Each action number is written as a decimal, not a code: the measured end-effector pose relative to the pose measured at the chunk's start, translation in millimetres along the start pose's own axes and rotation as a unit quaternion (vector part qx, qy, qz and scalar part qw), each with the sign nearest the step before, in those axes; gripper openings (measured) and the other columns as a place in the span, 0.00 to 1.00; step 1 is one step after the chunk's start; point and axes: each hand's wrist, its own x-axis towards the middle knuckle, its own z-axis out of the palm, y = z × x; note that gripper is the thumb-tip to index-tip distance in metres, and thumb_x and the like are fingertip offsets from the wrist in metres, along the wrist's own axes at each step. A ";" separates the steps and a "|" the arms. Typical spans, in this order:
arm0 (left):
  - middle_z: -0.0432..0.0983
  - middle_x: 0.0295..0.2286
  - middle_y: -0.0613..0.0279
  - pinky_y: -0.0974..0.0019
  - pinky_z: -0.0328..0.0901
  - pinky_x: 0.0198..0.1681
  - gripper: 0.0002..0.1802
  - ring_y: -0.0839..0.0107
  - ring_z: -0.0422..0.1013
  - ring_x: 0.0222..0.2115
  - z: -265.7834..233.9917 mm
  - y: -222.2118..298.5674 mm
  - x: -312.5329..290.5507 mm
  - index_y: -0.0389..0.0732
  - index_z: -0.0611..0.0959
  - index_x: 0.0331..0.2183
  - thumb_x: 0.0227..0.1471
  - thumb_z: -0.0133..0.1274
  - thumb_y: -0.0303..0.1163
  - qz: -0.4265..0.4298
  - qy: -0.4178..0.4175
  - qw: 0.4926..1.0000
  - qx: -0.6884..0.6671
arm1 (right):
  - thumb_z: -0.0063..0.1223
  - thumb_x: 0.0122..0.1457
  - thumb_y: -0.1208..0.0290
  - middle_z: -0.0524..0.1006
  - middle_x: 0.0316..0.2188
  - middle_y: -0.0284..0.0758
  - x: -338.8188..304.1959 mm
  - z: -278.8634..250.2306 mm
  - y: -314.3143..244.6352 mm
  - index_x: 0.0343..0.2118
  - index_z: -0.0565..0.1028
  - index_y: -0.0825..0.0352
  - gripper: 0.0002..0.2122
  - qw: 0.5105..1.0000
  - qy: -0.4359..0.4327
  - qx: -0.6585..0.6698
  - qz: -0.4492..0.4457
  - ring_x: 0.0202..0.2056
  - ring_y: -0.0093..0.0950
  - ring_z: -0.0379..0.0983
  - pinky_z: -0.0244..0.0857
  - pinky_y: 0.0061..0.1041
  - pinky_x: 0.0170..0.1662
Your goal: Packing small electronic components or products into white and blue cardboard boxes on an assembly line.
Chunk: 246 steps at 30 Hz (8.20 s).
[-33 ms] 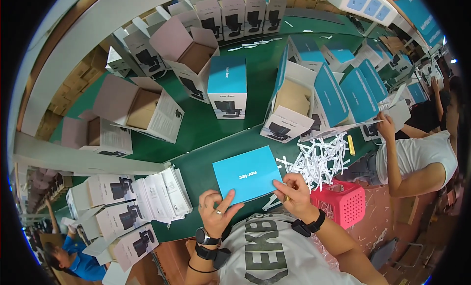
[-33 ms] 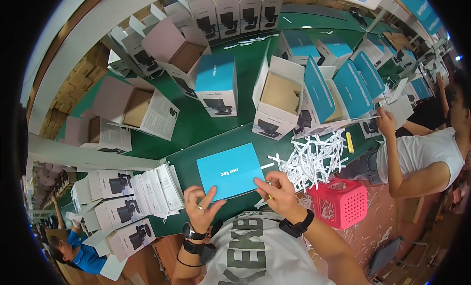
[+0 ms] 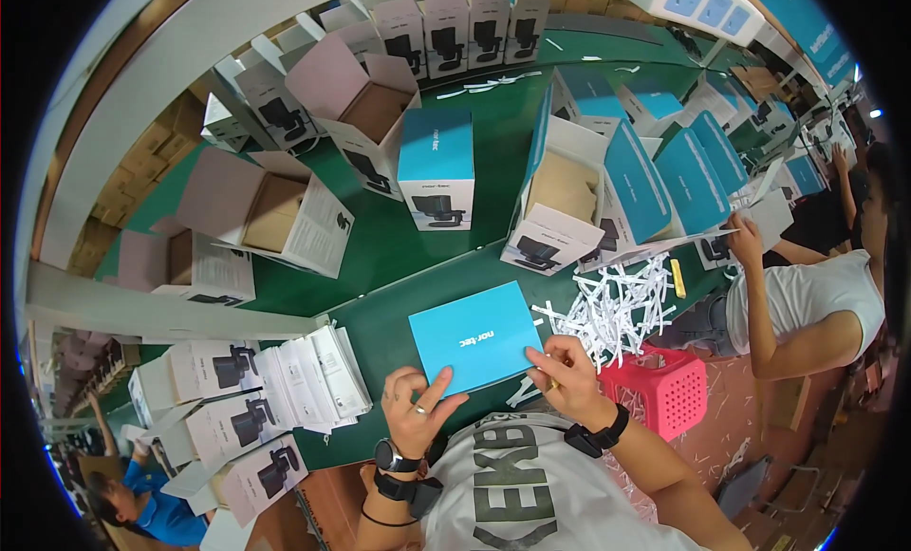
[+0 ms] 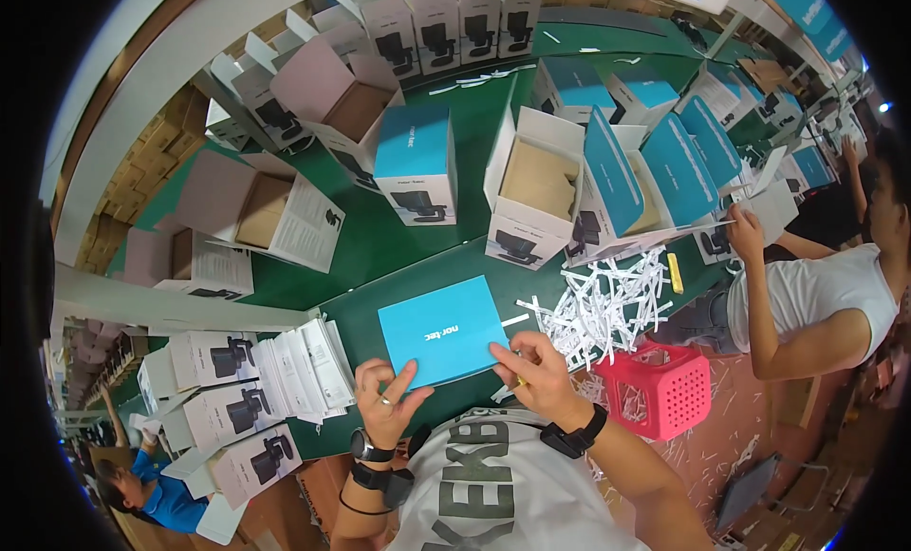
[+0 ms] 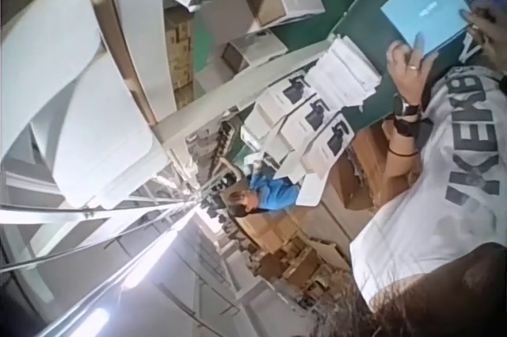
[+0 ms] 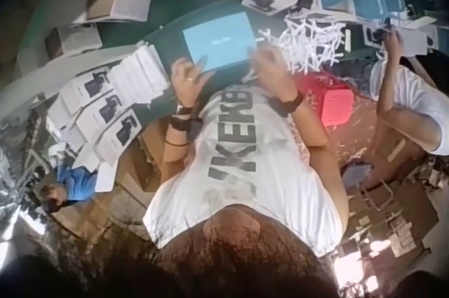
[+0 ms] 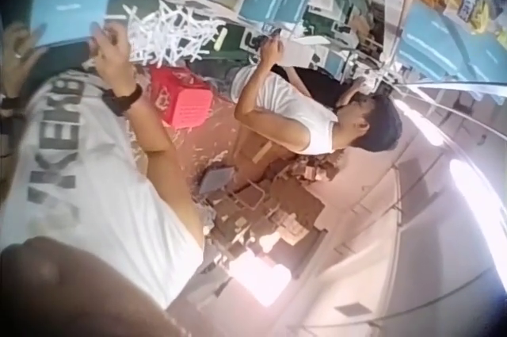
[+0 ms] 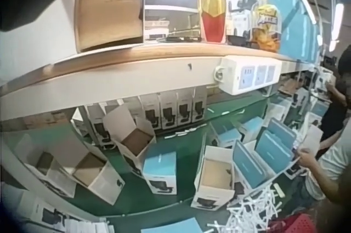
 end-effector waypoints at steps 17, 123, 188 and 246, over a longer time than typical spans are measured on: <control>0.48 0.71 0.41 0.32 0.44 0.70 0.55 0.35 0.47 0.70 35.3 35.7 55.7 0.48 0.62 0.71 0.47 0.69 0.49 0.126 -0.309 0.925 0.179 | 0.70 0.50 0.81 0.83 0.49 0.42 -14.0 14.1 18.9 0.46 0.83 0.67 0.18 0.997 -0.016 -0.005 -0.071 0.31 0.34 0.83 0.74 0.28 0.30; 0.70 0.51 0.44 0.54 0.66 0.54 0.36 0.50 0.71 0.48 -25.6 33.5 46.7 0.32 0.69 0.56 0.47 0.64 0.28 -0.059 0.080 0.992 0.079 | 0.45 0.75 0.68 0.80 0.43 0.29 -65.9 -7.7 57.2 0.57 0.76 0.66 0.14 0.703 -0.301 0.406 0.501 0.36 0.18 0.70 0.67 0.19 0.43; 0.57 0.66 0.33 0.42 0.52 0.70 0.46 0.37 0.56 0.67 18.0 51.7 30.8 0.37 0.71 0.62 0.46 0.70 0.44 0.038 -0.174 0.972 0.156 | 0.70 0.54 0.65 0.82 0.35 0.42 48.2 -89.0 10.8 0.46 0.82 0.62 0.17 0.895 -0.314 -0.255 0.188 0.38 0.46 0.80 0.75 0.36 0.39; 0.74 0.54 0.37 0.46 0.56 0.68 0.23 0.43 0.68 0.59 -6.4 31.7 3.6 0.35 0.79 0.54 0.58 0.50 0.33 0.023 -0.274 0.952 0.137 | 0.67 0.50 0.70 0.79 0.32 0.36 134.4 108.4 -81.2 0.38 0.80 0.62 0.12 0.973 -0.214 -0.082 -0.039 0.33 0.40 0.78 0.73 0.35 0.36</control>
